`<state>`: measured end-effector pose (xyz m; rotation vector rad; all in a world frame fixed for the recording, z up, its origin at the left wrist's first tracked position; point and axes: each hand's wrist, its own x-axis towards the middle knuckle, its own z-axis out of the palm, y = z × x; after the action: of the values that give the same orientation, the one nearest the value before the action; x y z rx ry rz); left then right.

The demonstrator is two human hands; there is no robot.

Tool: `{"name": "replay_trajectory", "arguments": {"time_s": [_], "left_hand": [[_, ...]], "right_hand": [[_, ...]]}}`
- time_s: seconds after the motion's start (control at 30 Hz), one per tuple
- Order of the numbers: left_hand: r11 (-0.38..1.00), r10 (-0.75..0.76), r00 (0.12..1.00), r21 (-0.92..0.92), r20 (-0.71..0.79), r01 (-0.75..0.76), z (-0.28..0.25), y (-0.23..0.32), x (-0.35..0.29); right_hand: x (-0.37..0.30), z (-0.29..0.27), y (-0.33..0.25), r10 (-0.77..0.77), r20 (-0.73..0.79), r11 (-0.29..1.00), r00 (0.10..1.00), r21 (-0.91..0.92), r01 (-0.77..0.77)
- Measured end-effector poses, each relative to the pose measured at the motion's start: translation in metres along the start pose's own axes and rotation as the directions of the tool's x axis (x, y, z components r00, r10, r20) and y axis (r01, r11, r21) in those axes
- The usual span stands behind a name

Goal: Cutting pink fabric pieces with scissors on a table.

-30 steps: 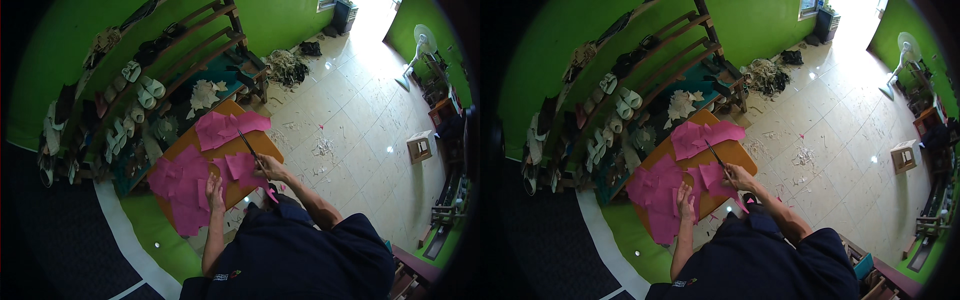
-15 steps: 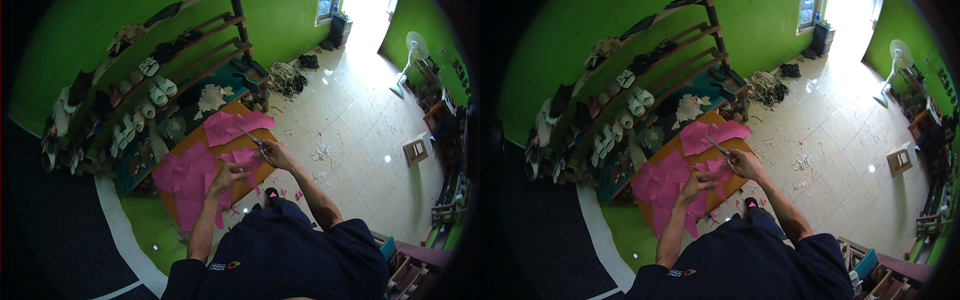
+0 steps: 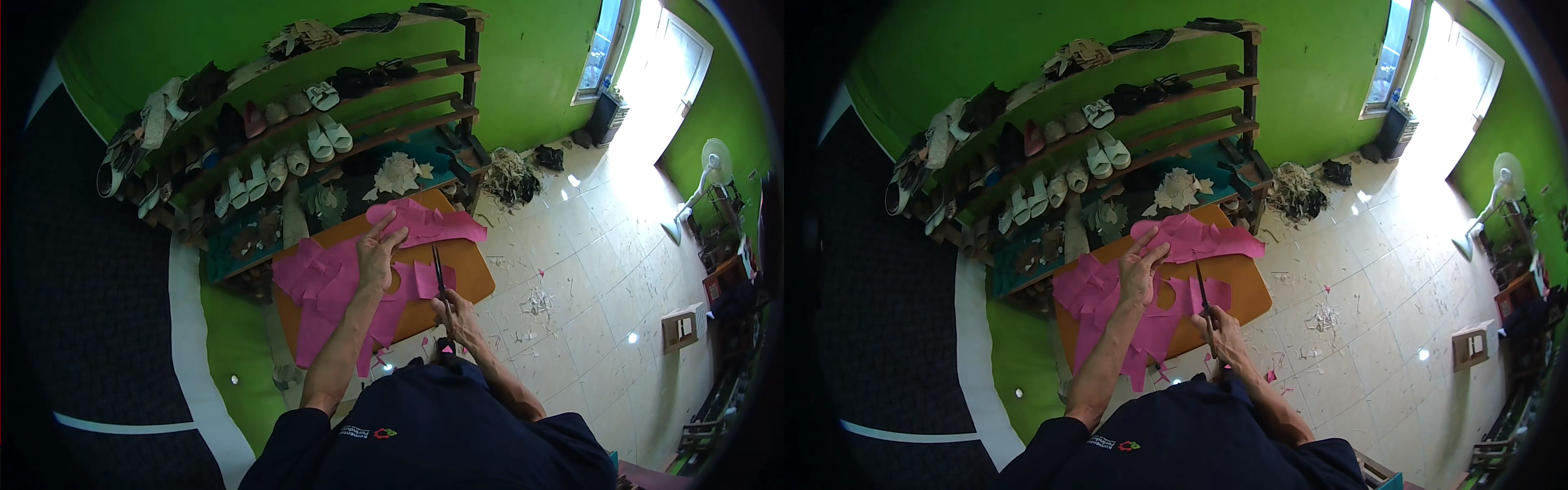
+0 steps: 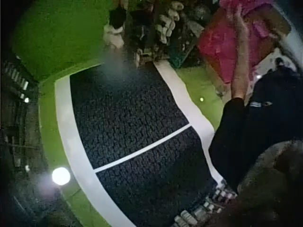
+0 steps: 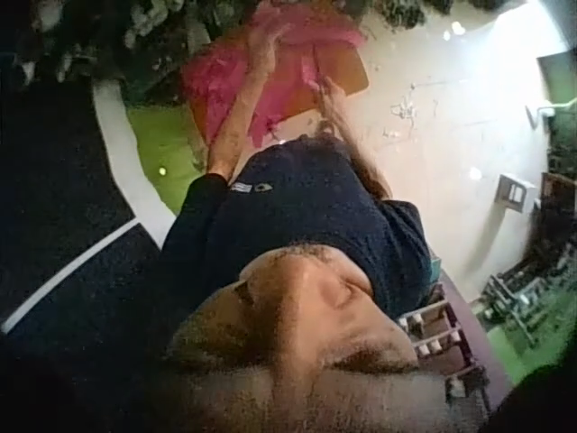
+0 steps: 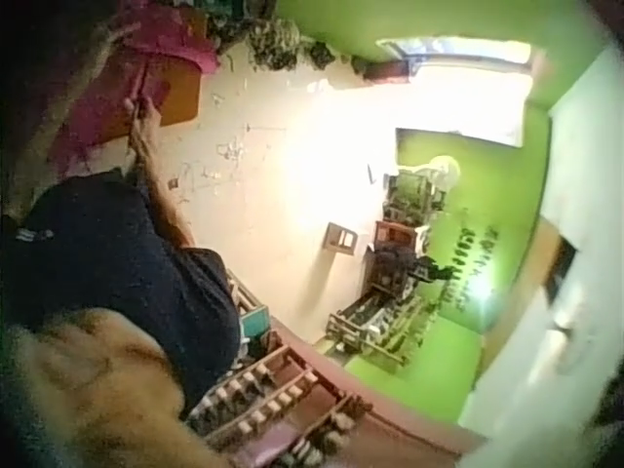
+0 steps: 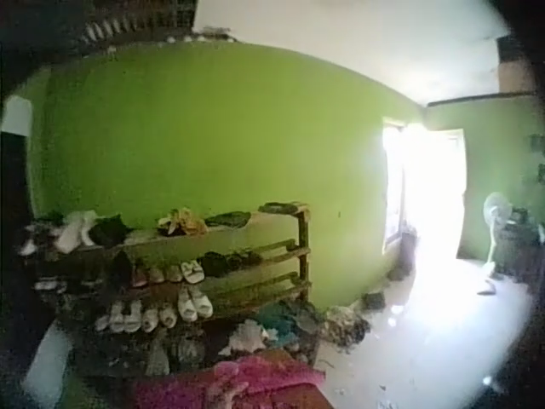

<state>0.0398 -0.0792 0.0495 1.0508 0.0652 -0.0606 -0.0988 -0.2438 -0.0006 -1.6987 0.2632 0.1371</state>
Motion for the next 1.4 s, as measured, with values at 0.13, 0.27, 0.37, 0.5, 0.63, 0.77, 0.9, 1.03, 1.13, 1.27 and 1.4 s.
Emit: {"name": "replay_trajectory", "arguments": {"time_s": [0.13, 0.27, 0.37, 0.5, 0.63, 0.77, 0.9, 1.03, 1.13, 1.27, 1.4], "left_hand": [[0.996, 0.020, 0.996, 0.085, 0.090, -0.027, 0.003, 0.000, 0.000], [0.995, 0.004, 0.992, 0.094, 0.129, -0.016, 0.004, -0.008, 0.001], [0.995, -0.016, 0.990, 0.100, 0.142, 0.002, 0.015, -0.010, -0.006], [0.991, -0.045, 0.987, 0.133, 0.157, 0.024, 0.020, -0.022, -0.011], [0.989, -0.004, 0.973, 0.143, 0.232, -0.030, 0.017, -0.037, -0.005], [0.990, -0.040, 0.970, 0.142, 0.240, 0.005, 0.025, -0.040, -0.008], [0.990, -0.043, 0.966, 0.143, 0.257, 0.007, 0.029, -0.044, -0.008], [0.984, -0.087, 0.969, 0.174, 0.232, 0.047, 0.036, -0.046, -0.007], [0.983, -0.096, 0.964, 0.175, 0.250, 0.053, 0.034, -0.051, 0.000], [0.981, -0.101, 0.957, 0.187, 0.271, 0.050, 0.031, -0.053, 0.006], [0.984, -0.090, 0.966, 0.171, 0.242, 0.049, 0.043, -0.051, 0.007]], "right_hand": [[0.007, 0.007, -0.006, -0.095, 0.027, 0.992, 0.995, -0.082, 0.097], [0.010, 0.002, -0.023, -0.105, 0.021, 0.986, 0.994, -0.131, 0.107], [0.008, -0.002, -0.036, -0.055, 0.014, 0.995, 0.998, -0.082, 0.056], [0.010, -0.005, -0.034, -0.009, -0.020, 0.999, 1.000, -0.053, 0.008], [0.018, -0.011, -0.020, 0.012, -0.041, 0.996, 0.999, -0.084, -0.016], [0.017, -0.015, -0.015, 0.023, -0.052, 0.998, 0.998, -0.054, -0.026], [0.013, -0.020, -0.020, 0.058, -0.066, 0.998, 0.996, -0.012, -0.059], [0.015, -0.025, -0.020, 0.066, -0.081, 0.998, 0.995, -0.001, -0.066], [0.019, -0.028, -0.016, 0.092, -0.064, 0.996, 0.994, 0.022, -0.091], [0.023, -0.029, -0.019, 0.119, -0.040, 0.991, 0.992, 0.069, -0.116], [0.027, -0.030, -0.017, 0.078, -0.076, 0.997, 0.994, 0.035, -0.075]]}}
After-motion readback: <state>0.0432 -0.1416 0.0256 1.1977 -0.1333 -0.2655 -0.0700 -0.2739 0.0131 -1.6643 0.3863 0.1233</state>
